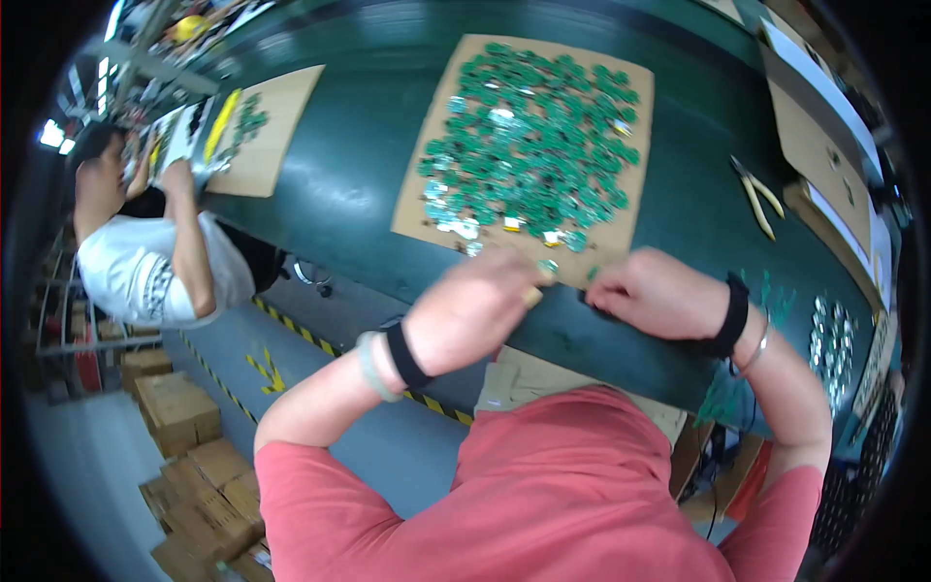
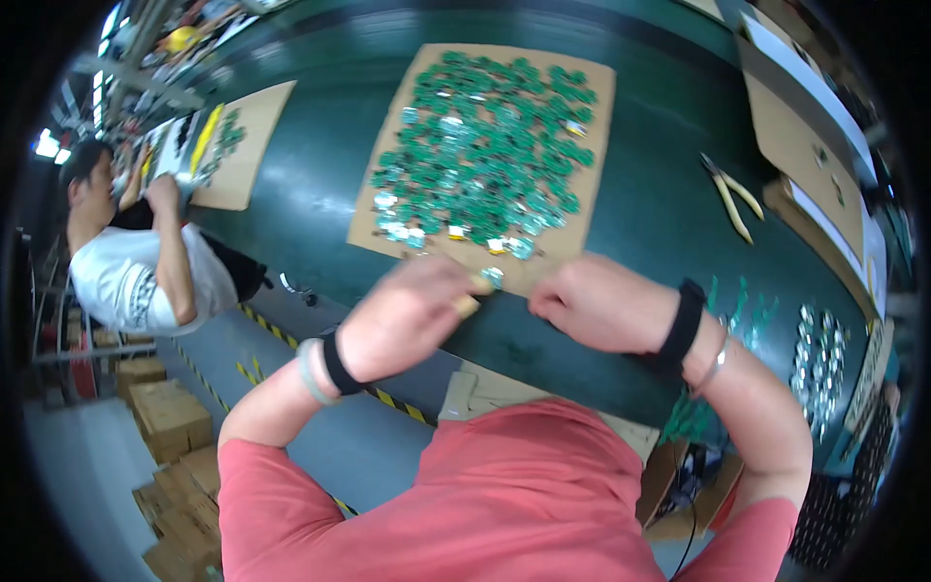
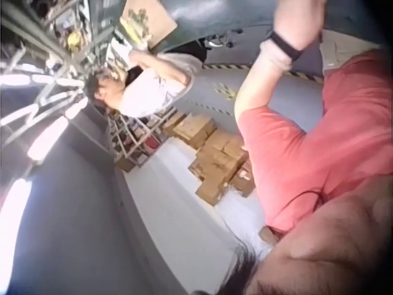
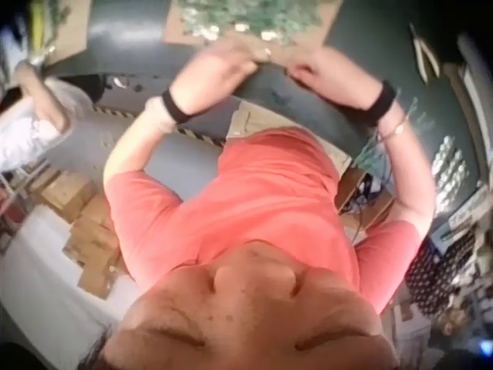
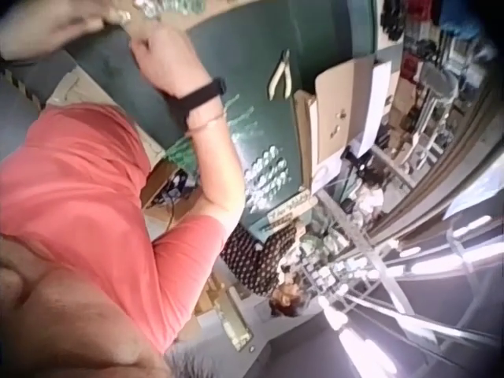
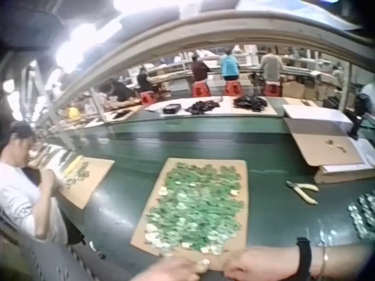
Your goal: The person picks up a circuit board strip and attaches small components to it by hand. After completing the strip, they set it aside, pick up a loose circuit board from a pile, and then pick up a new strip to repeat the process.
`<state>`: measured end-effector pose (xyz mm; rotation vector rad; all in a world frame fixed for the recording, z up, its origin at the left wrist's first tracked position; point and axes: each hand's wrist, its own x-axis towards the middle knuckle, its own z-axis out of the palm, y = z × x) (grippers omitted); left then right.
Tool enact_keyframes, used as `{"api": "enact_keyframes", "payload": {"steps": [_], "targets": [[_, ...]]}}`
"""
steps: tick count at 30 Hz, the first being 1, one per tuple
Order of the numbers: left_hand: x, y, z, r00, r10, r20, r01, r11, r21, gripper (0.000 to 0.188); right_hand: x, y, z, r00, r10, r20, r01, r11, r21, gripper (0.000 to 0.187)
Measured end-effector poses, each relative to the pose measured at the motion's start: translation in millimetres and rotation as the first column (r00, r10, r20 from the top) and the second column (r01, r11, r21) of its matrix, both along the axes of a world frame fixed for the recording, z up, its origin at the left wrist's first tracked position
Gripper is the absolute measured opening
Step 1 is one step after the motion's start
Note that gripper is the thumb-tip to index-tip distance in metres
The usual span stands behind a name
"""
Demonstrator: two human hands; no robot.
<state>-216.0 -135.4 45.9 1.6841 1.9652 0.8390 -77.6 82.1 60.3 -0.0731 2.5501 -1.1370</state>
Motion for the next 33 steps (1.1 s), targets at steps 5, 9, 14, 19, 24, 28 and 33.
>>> {"api": "enact_keyframes", "payload": {"steps": [5,9,14,19,24,28,33], "targets": [[13,19,-32,0.987,0.004,-0.161,0.001,1.000,0.030,0.025,-5,-7,-19,0.996,-0.058,-0.072,0.061,0.997,0.043,0.014],[3,11,-21,0.983,0.106,-0.153,-0.088,0.989,0.120,0.019,-12,-12,-17,0.976,-0.141,-0.168,0.151,0.987,0.050,0.015],[-9,-12,13,0.967,0.211,-0.145,-0.245,0.929,-0.276,0.017,-8,-18,-6,0.994,-0.106,-0.007,0.105,0.994,-0.044,0.017],[-43,-23,-6,0.946,0.148,-0.288,-0.233,0.928,-0.291,0.026,-11,-27,-32,0.997,-0.045,-0.063,0.038,0.994,-0.100,0.017],[-58,-14,-26,0.943,0.230,-0.240,-0.248,0.967,-0.050,0.025,-21,-21,-33,0.973,-0.193,-0.128,0.178,0.976,-0.123,0.017],[-62,-16,-23,0.943,0.315,-0.109,-0.322,0.946,-0.046,0.022,-8,-6,-24,0.953,-0.264,-0.152,0.244,0.960,-0.137,0.017],[-51,-27,-5,0.857,0.478,-0.193,-0.497,0.865,-0.066,0.031,12,34,-21,0.795,-0.590,0.141,0.606,0.766,-0.215,0.024]]}}
